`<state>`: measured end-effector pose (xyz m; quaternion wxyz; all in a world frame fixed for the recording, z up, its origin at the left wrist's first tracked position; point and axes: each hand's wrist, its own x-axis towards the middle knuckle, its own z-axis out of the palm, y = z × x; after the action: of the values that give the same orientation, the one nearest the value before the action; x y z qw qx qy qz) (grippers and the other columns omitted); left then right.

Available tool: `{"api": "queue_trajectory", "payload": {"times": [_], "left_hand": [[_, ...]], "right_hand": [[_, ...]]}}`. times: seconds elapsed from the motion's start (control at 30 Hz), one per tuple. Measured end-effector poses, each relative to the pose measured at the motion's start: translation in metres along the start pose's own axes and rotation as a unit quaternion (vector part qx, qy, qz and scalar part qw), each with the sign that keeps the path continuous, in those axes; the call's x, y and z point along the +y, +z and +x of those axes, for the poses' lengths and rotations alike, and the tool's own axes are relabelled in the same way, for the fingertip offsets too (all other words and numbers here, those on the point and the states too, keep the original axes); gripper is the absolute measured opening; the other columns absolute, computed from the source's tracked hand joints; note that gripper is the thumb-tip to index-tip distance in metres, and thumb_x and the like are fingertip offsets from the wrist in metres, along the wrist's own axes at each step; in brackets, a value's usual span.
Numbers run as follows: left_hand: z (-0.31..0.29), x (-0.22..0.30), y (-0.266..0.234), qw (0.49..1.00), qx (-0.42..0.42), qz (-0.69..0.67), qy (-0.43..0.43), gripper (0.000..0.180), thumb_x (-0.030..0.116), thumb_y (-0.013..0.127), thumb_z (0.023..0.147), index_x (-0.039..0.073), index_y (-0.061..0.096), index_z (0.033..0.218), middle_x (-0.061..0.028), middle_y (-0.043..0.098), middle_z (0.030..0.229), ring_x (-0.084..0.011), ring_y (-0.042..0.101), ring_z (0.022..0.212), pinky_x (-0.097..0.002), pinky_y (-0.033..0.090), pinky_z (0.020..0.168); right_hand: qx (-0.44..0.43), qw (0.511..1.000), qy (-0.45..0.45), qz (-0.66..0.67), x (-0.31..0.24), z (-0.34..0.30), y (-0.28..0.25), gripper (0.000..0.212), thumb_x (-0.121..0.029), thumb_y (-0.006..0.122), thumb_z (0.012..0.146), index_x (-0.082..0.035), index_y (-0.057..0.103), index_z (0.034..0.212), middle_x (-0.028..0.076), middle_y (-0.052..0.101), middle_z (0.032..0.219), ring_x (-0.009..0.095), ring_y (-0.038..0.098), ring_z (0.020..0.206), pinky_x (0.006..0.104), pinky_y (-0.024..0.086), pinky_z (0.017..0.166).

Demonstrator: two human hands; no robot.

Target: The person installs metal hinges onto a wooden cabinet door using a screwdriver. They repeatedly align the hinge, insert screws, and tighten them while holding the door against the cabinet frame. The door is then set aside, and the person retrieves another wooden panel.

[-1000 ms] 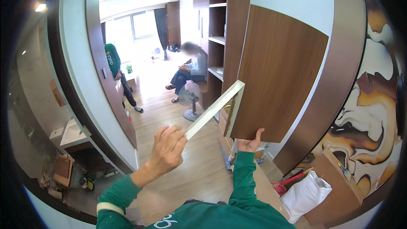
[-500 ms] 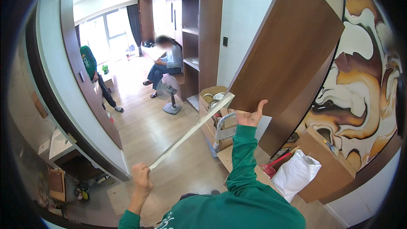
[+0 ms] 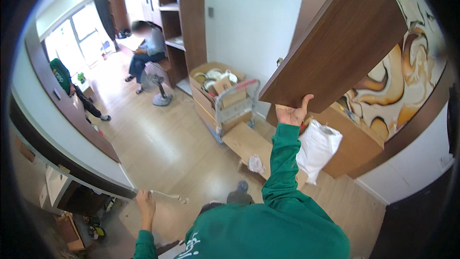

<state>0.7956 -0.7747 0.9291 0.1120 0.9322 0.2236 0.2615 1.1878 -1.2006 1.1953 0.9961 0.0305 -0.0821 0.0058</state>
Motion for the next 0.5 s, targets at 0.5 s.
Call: {"api": "queue_trajectory", "payload": {"times": [0.5], "left_hand": [[0.137, 0.338, 0.100, 0.919, -0.159, -0.333, 0.137, 0.011, 0.004, 0.064, 0.081, -0.002, 0.068, 0.089, -0.0146, 0.066, 0.082, -0.0241, 0.064, 0.073, -0.0318, 0.049, 0.067]], "right_hand": [[0.105, 0.946, -0.257, -0.166, -0.300, -0.072, -0.067, 0.075, -0.044, 0.078, 0.075, -0.014, 0.048, 0.136, 0.006, 0.045, 0.143, 0.030, 0.038, 0.131, 0.0519, 0.025, 0.112]]}}
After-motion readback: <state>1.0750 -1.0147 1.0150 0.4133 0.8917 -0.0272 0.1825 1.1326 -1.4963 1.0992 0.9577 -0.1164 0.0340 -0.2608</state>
